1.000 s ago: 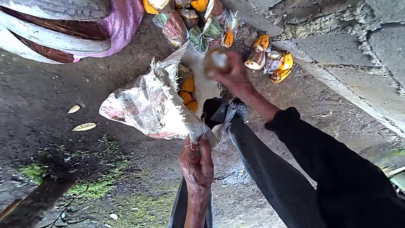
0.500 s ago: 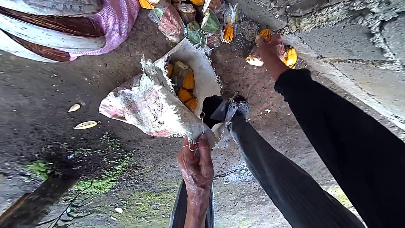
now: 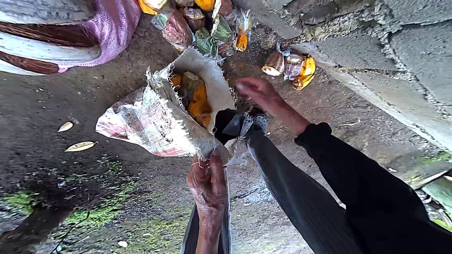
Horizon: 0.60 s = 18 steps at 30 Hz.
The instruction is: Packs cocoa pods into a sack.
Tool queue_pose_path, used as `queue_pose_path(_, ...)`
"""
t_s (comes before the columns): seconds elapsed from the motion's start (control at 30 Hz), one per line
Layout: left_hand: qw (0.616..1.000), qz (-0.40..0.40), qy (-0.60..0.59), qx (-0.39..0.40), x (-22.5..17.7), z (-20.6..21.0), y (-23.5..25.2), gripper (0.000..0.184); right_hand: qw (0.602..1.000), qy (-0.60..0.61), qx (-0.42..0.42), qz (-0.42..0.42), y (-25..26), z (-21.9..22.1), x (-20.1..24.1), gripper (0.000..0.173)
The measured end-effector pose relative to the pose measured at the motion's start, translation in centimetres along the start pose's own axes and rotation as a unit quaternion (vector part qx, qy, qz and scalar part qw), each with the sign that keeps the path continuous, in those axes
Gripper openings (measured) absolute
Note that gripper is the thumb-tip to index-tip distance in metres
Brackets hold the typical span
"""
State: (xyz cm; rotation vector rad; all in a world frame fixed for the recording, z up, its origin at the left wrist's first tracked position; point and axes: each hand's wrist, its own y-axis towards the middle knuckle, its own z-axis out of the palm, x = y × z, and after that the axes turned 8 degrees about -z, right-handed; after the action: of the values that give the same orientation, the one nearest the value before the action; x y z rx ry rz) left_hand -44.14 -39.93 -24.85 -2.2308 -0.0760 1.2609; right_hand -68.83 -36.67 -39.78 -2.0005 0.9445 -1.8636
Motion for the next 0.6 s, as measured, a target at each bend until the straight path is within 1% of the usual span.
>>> queue_pose_path(0.03,1.0,0.001,0.002,-0.001,0.0,0.0,0.0,0.015,0.997,-0.04,-0.065,0.018,0.0,-1.0,-1.4,0.043)
queue_pose_path(0.1,1.0,0.005,0.003,0.0,0.1,0.0,-0.1,0.015,0.967,-0.12,-0.21,0.082,0.9,-3.9,-4.7,0.051)
queue_pose_path(0.13,1.0,0.006,0.004,0.001,0.0,-0.1,-0.2,0.015,0.947,-0.157,-0.252,0.124,1.6,-5.2,-5.9,0.057)
queue_pose_path(0.17,1.0,0.006,0.005,0.001,0.0,-0.1,-0.2,0.015,0.927,-0.189,-0.278,0.164,2.4,-6.2,-6.7,0.062)
queue_pose_path(0.2,1.0,0.006,0.008,0.001,0.0,-0.1,-0.1,0.014,0.912,-0.215,-0.286,0.201,3.3,-6.8,-7.3,0.068)
queue_pose_path(0.23,1.0,0.005,0.01,0.001,0.0,-0.1,-0.1,0.015,0.906,-0.223,-0.281,0.225,4.1,-7.2,-7.6,0.074)
queue_pose_path(0.37,1.0,0.006,0.01,0.001,0.2,-0.2,-0.2,0.015,0.907,-0.178,-0.276,0.264,6.6,-5.8,-8.2,0.103)
queue_pose_path(0.4,1.0,0.005,0.01,0.002,0.2,-0.2,-0.2,0.014,0.903,-0.171,-0.28,0.278,7.0,-5.3,-8.1,0.11)
queue_pose_path(0.43,1.0,0.005,0.009,0.001,0.2,-0.2,-0.1,0.015,0.896,-0.171,-0.29,0.288,7.5,-4.9,-8.2,0.113)
queue_pose_path(0.53,1.0,0.007,0.014,0.001,0.3,-0.4,-0.1,0.015,0.881,-0.178,-0.306,0.315,8.1,-4.5,-9.0,0.112)
queue_pose_path(0.57,1.0,0.009,0.015,0.001,0.3,-0.4,-0.1,0.015,0.88,-0.173,-0.313,0.312,7.8,-4.8,-9.5,0.108)
queue_pose_path(0.6,1.0,0.01,0.011,0.004,0.3,-0.4,-0.1,0.015,0.89,-0.143,-0.314,0.299,7.2,-5.3,-9.4,0.101)
